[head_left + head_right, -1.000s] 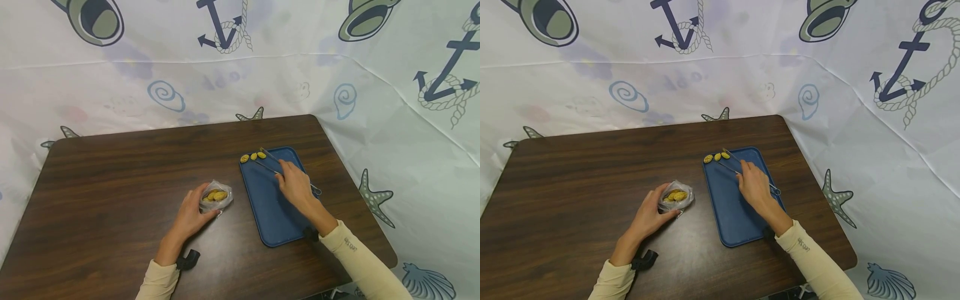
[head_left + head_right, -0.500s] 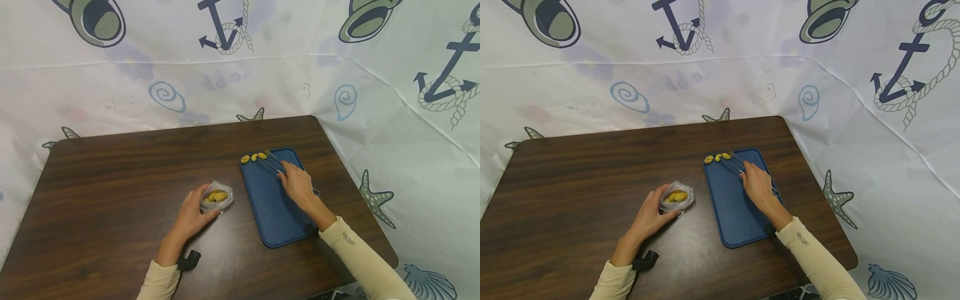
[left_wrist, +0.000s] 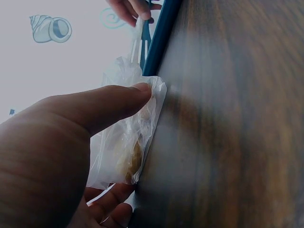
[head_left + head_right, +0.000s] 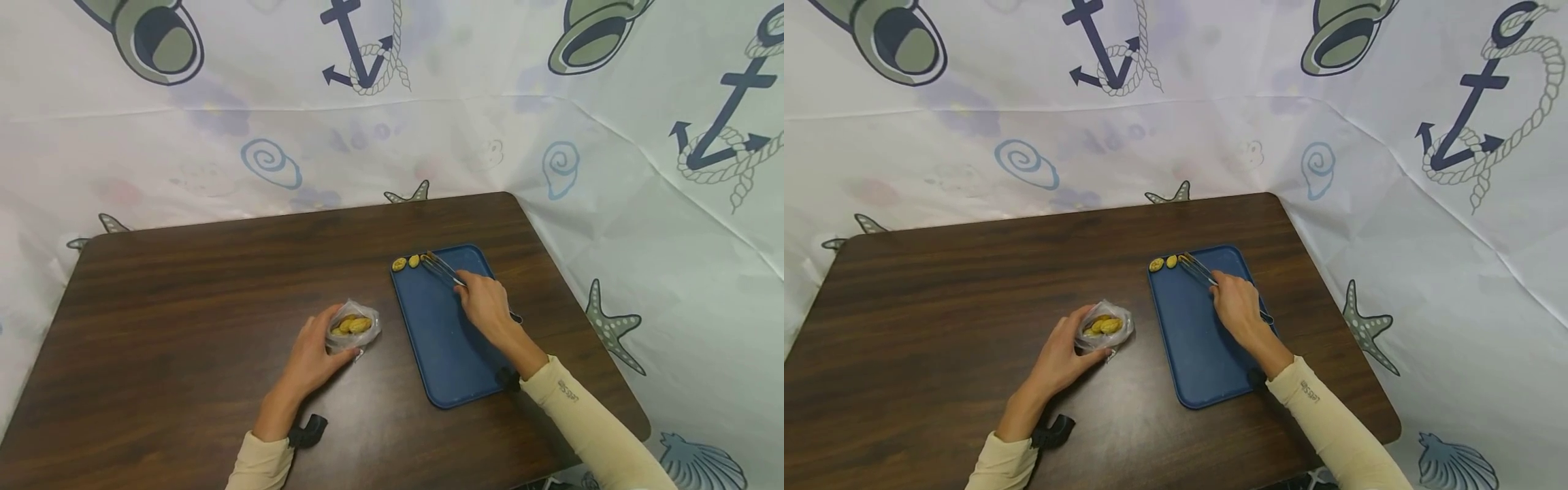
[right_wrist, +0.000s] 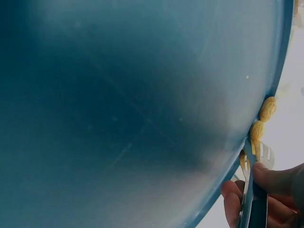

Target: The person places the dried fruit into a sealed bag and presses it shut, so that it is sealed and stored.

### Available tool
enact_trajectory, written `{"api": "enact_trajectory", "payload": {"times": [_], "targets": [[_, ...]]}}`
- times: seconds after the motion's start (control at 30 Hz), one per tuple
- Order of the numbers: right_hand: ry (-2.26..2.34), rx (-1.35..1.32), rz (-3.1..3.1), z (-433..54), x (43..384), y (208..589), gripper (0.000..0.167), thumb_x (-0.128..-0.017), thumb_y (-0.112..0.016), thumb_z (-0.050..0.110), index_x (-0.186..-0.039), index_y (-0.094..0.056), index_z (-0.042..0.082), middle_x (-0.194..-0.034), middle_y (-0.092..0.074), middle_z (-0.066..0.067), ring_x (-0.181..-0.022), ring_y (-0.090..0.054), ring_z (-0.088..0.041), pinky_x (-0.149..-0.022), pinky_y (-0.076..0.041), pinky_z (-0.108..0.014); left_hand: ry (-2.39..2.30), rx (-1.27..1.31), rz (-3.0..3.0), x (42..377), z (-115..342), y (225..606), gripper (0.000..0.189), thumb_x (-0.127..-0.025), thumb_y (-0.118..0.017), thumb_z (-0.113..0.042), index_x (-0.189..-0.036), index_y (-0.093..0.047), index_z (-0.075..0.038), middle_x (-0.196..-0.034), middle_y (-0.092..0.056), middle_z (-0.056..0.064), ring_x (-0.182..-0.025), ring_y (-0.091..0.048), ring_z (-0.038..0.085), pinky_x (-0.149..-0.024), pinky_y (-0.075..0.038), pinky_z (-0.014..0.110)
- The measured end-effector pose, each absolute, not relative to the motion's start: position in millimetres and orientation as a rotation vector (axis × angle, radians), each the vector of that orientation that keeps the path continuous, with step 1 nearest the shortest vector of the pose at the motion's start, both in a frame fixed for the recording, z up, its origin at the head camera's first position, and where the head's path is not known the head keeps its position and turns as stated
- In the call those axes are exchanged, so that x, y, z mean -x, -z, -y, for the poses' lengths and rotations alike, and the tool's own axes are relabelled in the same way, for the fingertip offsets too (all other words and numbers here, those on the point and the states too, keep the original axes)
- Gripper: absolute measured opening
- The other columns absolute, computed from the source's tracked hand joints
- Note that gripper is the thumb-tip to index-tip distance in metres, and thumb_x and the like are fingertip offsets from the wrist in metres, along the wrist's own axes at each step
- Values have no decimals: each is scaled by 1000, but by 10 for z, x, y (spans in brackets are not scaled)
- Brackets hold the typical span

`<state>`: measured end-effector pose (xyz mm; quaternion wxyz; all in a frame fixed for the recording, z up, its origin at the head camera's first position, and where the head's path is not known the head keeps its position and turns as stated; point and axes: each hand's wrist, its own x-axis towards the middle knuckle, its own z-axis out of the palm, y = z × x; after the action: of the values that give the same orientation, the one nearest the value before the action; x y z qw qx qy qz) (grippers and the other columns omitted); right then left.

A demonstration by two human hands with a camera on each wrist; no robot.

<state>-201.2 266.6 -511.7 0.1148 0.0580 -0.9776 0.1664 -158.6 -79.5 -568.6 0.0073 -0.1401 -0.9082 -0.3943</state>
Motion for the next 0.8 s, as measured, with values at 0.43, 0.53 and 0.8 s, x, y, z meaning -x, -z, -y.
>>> {"api": "enact_trajectory", "payload": {"times": [0.43, 0.53, 0.8], "targets": [[-565, -183, 2802, -2669, 1840, 4969, 28, -95, -73, 16, -122, -74, 10, -103, -80, -14, -64, -66, -26, -61, -54, -51, 1225, 439, 2834, 1571, 804, 5688, 88, -78, -91, -31, -152, -45, -18, -141, -61, 11, -123, -56, 33, -99, -46, 58], [-578, -195, 2787, -2670, 1792, 4959, 27, -96, -73, 16, -122, -75, 10, -101, -80, -13, -62, -63, -23, -59, -53, -49, 1219, 446, 2829, 1576, 805, 5683, 89, -78, -91, -31, -152, -45, -18, -140, -61, 11, -122, -56, 33, -99, -46, 57], [-605, -212, 2767, -2624, 1686, 4911, 27, -95, -73, 17, -122, -75, 11, -101, -80, -11, -63, -62, -22, -60, -53, -49, 1212, 440, 2836, 1581, 803, 5682, 88, -77, -91, -32, -152, -45, -21, -139, -62, 11, -121, -56, 33, -98, -46, 58]]}}
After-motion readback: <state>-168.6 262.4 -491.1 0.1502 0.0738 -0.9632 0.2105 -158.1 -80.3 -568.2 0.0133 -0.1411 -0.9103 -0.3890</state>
